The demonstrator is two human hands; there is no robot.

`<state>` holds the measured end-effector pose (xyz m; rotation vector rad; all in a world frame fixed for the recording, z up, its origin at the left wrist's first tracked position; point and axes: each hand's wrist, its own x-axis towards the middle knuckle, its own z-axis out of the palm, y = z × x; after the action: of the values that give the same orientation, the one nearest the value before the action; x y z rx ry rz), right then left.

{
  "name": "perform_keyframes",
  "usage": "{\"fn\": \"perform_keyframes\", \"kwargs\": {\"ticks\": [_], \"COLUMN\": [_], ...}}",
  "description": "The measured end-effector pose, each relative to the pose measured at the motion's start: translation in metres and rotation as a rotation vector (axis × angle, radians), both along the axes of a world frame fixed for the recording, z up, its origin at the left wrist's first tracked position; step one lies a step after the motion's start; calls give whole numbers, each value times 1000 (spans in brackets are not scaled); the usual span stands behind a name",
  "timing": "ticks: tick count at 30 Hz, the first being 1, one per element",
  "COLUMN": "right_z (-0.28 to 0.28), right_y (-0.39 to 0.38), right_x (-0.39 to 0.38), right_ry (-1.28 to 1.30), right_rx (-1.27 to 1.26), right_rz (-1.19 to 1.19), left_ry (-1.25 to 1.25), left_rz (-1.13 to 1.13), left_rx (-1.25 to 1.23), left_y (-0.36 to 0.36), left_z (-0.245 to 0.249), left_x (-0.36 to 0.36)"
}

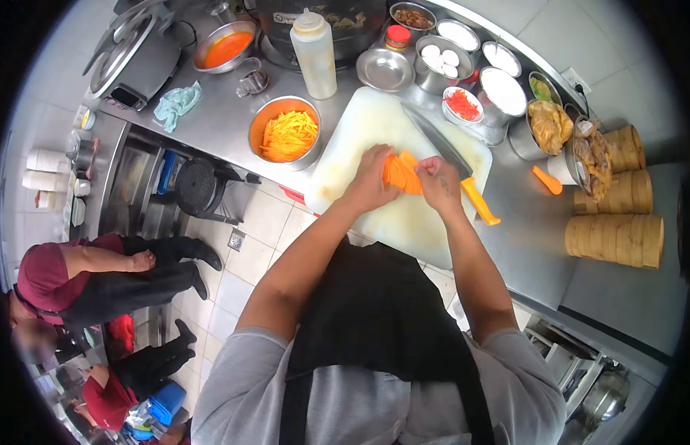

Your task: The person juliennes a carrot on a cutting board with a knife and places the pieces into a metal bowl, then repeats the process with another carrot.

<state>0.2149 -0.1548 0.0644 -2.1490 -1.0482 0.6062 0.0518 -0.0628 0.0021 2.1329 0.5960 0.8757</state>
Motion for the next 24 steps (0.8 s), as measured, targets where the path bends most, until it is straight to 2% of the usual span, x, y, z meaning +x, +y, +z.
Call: {"fn": "perform_keyframes", "kwargs": {"ticks": [3, 11, 24], "right_z": [3, -9, -8], "right_y": [-8, -15, -3], "right_x": [-12, -30, -40], "right_ry": [45, -108, -177], "right_rx": [-11, -20, -45], "right_rz": [-21, -50, 10], "left_ry": [80, 149, 107], "left_rz": [-44, -19, -54], "left_rx": [-11, -181, -135], "left_y": [2, 0, 6], "left_z": [0, -1, -11], "left_x": [1, 2, 0]}}
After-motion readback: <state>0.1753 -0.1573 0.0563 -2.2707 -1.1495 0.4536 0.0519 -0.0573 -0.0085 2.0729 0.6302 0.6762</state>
